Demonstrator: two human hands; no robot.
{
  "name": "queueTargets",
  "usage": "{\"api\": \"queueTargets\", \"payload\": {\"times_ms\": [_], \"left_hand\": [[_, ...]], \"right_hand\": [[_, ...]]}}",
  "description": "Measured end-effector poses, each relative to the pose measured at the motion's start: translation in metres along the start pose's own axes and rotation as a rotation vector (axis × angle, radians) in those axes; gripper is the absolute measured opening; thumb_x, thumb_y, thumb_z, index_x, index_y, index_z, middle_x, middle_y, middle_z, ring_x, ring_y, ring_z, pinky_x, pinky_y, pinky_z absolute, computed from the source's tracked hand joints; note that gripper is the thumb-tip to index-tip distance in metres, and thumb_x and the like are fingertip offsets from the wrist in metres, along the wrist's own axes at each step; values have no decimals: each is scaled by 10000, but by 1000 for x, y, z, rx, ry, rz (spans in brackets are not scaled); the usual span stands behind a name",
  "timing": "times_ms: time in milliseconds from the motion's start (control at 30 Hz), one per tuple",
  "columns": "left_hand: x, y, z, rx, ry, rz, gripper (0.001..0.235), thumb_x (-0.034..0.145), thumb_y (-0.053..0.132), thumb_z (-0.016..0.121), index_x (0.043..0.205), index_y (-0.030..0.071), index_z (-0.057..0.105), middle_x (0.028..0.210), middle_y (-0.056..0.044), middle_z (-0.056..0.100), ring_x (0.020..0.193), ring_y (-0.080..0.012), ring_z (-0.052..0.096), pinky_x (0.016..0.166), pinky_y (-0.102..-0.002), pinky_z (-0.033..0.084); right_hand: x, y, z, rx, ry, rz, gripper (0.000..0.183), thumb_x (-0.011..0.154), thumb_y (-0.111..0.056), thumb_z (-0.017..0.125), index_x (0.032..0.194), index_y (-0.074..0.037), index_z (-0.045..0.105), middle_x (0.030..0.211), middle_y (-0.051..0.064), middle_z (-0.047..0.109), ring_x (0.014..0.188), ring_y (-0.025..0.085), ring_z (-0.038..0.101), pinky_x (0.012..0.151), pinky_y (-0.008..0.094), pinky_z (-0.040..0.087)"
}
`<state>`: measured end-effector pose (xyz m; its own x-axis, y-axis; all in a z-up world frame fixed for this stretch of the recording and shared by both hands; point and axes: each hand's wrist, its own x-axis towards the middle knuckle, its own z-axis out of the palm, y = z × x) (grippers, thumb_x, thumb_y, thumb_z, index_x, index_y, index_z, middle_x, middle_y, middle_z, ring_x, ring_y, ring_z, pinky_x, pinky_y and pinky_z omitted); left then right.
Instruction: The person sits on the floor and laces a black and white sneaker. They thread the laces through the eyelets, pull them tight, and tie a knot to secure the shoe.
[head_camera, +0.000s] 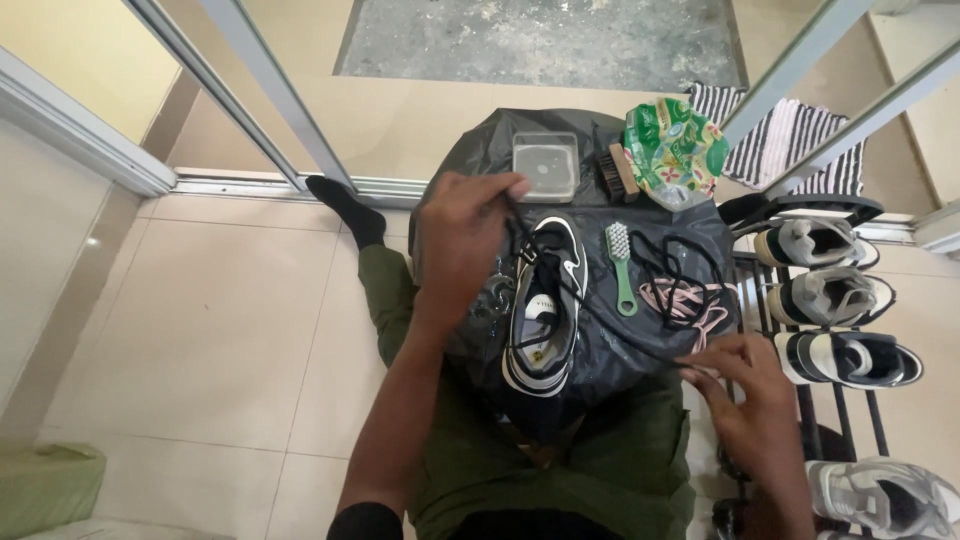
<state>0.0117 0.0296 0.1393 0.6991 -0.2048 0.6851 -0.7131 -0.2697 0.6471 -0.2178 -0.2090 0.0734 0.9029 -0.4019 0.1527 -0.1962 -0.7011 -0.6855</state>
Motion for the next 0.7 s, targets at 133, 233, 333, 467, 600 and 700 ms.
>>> {"api": "queueTargets", "payload": {"times_ms": [133, 233, 333, 467, 600, 700], "left_hand": [[25, -8, 70, -167, -117, -29, 237, 879, -31, 696, 1102, 26, 750, 961, -93, 797, 644, -135, 635, 595, -268, 506], [25, -16, 145, -506, -148, 104, 249, 915, 62, 739, 1133, 180, 763, 997, -96, 786, 1035, -382, 727, 921, -445, 592], [31, 9, 154, -89, -557, 194, 1256, 842, -223, 540, 1594, 539, -115, 1823, -76, 26, 1580, -338, 417, 804, -19, 804], [6, 3, 102, -117, -552, -106, 303, 979, 210, 557, 1271, 139, 600, 925, -162, 778, 650, -264, 634, 577, -379, 551], [-43, -64, 104, 58, -585, -355, 308, 953, 320, 639, 935, 29, 736, 663, -120, 722, 693, -366, 750, 622, -404, 585], [-48, -51, 91, -5, -717, -562, 272, 941, 166, 557, 877, -38, 726, 503, -133, 664, 408, -256, 674, 410, -337, 557]], "right_hand": [[21, 14, 32, -1, -56, 26, 198, 786, -27, 808, 981, -34, 778, 876, 47, 700, 763, 173, 628, 688, 321, 479], [25, 45, 72, 430, -51, -12, 208, 794, 42, 810, 996, -2, 790, 853, 174, 745, 879, 221, 684, 779, 414, 589], [39, 49, 93, 882, 8, 121, 165, 856, 52, 752, 1012, 8, 724, 880, 49, 654, 776, 98, 576, 625, 259, 472], [47, 60, 107, 1277, -4, 318, 170, 866, 49, 722, 1009, 3, 643, 902, 93, 626, 772, 164, 596, 628, 258, 466], [71, 44, 118, 1301, 0, 317, 209, 886, 16, 739, 1065, 18, 631, 896, 97, 641, 804, 203, 659, 676, 291, 549], [97, 49, 145, 1097, 91, 160, 184, 864, 39, 790, 990, 35, 655, 958, 166, 706, 810, 214, 713, 725, 313, 595]]}}
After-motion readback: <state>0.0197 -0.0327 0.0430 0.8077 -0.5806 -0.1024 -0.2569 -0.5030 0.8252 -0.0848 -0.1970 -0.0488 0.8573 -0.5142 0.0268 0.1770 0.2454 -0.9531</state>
